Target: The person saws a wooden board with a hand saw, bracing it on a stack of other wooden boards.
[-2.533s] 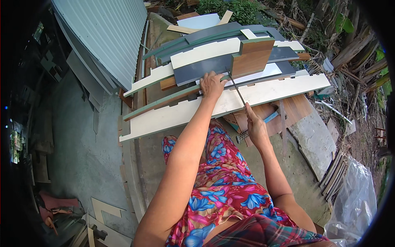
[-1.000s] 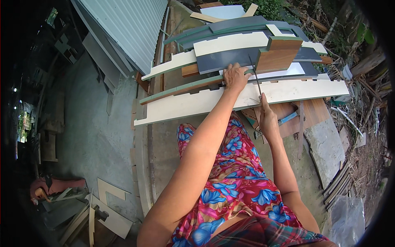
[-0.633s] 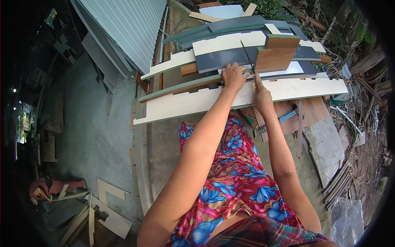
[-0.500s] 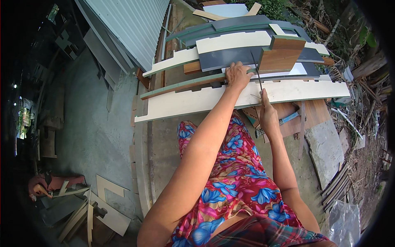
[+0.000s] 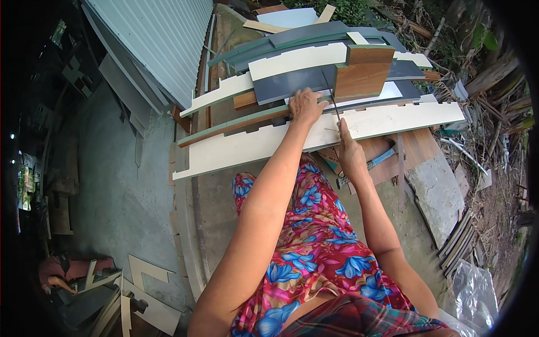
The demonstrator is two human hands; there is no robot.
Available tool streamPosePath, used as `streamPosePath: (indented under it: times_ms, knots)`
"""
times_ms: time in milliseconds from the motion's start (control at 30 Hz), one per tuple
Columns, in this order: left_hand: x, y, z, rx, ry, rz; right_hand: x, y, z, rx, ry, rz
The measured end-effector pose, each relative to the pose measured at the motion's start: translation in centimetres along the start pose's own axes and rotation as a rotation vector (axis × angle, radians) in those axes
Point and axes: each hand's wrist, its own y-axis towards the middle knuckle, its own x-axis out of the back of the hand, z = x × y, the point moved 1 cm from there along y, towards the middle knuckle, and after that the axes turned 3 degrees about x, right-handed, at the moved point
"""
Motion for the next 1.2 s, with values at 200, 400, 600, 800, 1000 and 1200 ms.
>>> streamPosePath:
  times_ms: [200, 400, 600, 800, 1000, 1200]
  knots:
    - [0.8, 0.9, -0.6, 0.009, 0.005, 0.049, 0.4, 1.3, -1.0, 0.032, 0.072, -0.085]
    - [0.8, 0.7, -0.5, 0.076, -0.052, 0.065, -0.9, 5.4, -0.3, -0.115, -0.032, 0.083]
    - [0.7, -0.1, -0.8, 0.010, 0.008, -0.027, -0.5, 4.6, -0.4, -0.068, -0.012, 0.047]
    - [0.6, 0.0, -0.8, -0.013, 0.006, 0.022, -0.5, 4.6, -0.5, -0.088, -0.011, 0.050]
    - [0.1, -0.8, -1.1, -0.042, 0.056, -0.040, -0.3, 3.8, -0.4, -0.102, -0.017, 0.061]
    - [-0.5, -1.2, -1.1, -0.151, 0.096, -0.133, 0.3, 3.2, -0.2, -0.121, 0.012, 0.082]
